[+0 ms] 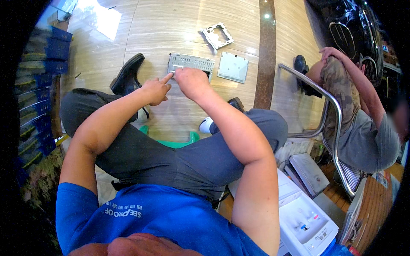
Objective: The person works on a car audio head unit by hand while sitting on a stool, pointing at different parts of the device's rear panel and housing.
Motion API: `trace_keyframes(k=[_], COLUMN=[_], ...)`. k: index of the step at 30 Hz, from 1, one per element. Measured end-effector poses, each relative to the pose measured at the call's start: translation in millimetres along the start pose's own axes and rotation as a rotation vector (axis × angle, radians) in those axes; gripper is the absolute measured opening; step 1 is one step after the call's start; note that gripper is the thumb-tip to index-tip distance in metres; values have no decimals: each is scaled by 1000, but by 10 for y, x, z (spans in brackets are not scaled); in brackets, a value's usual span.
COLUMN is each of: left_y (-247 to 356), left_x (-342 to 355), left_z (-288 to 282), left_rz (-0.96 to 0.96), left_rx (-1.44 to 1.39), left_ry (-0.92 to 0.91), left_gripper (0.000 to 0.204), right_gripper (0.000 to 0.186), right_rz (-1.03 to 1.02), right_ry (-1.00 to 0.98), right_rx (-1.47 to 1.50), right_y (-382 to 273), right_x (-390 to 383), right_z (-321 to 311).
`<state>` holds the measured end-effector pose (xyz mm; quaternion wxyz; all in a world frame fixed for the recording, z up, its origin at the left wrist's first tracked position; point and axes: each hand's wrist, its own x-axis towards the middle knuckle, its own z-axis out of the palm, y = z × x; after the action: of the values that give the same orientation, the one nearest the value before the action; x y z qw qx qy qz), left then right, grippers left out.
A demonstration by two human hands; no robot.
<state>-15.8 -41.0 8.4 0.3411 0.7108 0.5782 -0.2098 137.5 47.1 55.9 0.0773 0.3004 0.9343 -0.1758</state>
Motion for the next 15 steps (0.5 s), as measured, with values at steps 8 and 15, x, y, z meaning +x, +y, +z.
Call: trace_keyframes(k=[8,15], left_y=[-3,-6], left_x=[18,4], left_z=[10,-6], left_rz=[19,26], left_rx=[9,2], left_ry=[6,-1], left_gripper=[51,51], right_gripper=[13,11], right_rz=[10,-2], right_ry=[123,151], right_rx=[61,96], right_y=[167,170], right_x=[15,13], right_z=[135,133])
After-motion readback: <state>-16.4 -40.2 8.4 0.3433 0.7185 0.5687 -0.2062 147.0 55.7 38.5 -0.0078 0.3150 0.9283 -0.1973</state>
